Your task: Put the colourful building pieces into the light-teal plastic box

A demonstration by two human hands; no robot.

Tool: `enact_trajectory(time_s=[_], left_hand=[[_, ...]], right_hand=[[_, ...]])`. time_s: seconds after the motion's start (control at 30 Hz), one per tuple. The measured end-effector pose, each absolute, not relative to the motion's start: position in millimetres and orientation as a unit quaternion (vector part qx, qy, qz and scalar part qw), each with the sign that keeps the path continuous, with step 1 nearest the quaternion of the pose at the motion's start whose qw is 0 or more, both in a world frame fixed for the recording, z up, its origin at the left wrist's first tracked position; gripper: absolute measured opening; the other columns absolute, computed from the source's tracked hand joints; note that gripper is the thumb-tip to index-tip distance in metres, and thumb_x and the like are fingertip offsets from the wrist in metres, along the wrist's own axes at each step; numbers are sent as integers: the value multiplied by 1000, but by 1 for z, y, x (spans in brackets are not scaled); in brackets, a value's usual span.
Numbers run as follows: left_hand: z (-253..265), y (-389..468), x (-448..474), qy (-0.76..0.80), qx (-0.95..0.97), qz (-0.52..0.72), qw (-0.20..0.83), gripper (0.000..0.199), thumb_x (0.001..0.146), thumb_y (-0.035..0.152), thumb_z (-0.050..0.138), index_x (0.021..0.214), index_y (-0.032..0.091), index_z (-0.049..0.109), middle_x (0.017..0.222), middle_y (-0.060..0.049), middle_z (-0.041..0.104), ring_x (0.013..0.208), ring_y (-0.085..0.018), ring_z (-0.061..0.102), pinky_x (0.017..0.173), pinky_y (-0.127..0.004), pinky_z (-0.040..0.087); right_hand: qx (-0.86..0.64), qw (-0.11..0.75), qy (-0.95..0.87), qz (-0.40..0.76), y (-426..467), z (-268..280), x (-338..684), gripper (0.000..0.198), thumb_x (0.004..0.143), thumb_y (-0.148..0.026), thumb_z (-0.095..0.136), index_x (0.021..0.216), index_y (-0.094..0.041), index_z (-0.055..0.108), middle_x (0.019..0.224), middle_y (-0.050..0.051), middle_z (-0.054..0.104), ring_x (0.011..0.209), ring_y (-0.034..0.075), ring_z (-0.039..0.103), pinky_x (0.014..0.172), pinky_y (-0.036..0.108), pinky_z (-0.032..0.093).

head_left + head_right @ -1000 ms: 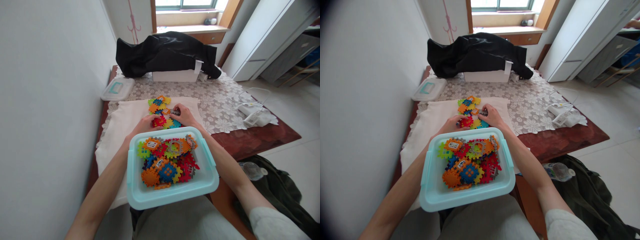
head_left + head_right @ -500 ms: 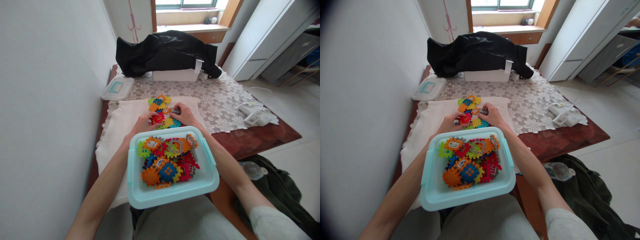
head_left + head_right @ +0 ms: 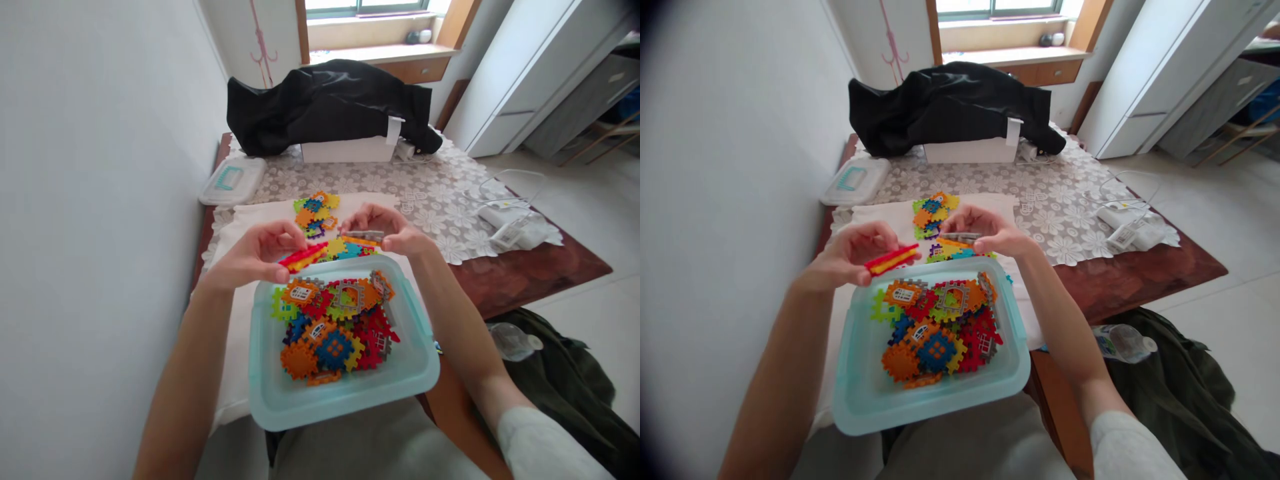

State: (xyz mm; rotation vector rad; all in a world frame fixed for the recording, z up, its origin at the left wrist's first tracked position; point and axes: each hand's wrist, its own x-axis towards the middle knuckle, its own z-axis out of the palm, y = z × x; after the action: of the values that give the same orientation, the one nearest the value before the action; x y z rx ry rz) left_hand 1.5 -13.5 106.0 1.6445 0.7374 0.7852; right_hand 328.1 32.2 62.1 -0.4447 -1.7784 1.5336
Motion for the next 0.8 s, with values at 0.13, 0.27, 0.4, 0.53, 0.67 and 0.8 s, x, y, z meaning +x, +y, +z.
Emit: enact_trajectory(time_s=[0.13, 0.27, 0.4, 0.53, 0.67, 0.8], left_hand=[[138, -29, 7, 285, 763, 204, 543, 64, 69, 65, 107, 115, 24, 89, 112, -14, 86, 116, -41, 83, 110, -56, 69], [104, -16, 11, 311, 724, 342, 513, 58, 91, 74, 87, 118, 22, 86, 121, -16, 85, 127, -39, 80, 122, -59, 60], [32, 10, 14, 420, 670, 484, 373, 48, 103, 65, 77, 123, 21, 80, 138, -16, 81, 137, -33, 76, 127, -53, 55], [-19, 27, 13, 452, 778, 321, 295, 60, 99, 58, 79, 146, 22, 75, 166, -16, 66, 158, -36, 60, 138, -56, 43], [-36, 34, 14, 448, 842, 193, 230, 65, 92, 35, 81, 155, 25, 72, 175, -13, 57, 165, -37, 52, 142, -59, 35], [-40, 35, 14, 434, 851, 216, 203, 53, 96, 34, 77, 148, 24, 78, 165, -13, 66, 158, -36, 59, 136, -56, 44]], right_hand=[[-83, 237, -743, 621, 25, 80, 332, 72, 69, -84, 96, 101, -23, 76, 123, 17, 81, 128, 38, 74, 110, 54, 59], [-164, 316, -734, 579, 35, 67, 330, 67, 89, -89, 76, 113, -27, 82, 147, 13, 77, 146, 38, 67, 123, 56, 54], [-336, 353, -768, 416, 54, 28, 331, 53, 101, -71, 74, 136, -31, 78, 157, 10, 71, 154, 35, 62, 135, 60, 43], [-441, 234, -813, 300, 60, -12, 326, 77, 85, -62, 95, 155, -39, 70, 176, 10, 55, 170, 45, 40, 140, 74, 29], [-405, 205, -847, 275, 58, -28, 311, 64, 90, -54, 91, 150, -35, 75, 167, 11, 65, 164, 42, 50, 140, 67, 34], [-367, 229, -857, 280, 60, -27, 301, 43, 96, -45, 85, 136, -29, 82, 146, 12, 78, 144, 37, 66, 128, 59, 50]])
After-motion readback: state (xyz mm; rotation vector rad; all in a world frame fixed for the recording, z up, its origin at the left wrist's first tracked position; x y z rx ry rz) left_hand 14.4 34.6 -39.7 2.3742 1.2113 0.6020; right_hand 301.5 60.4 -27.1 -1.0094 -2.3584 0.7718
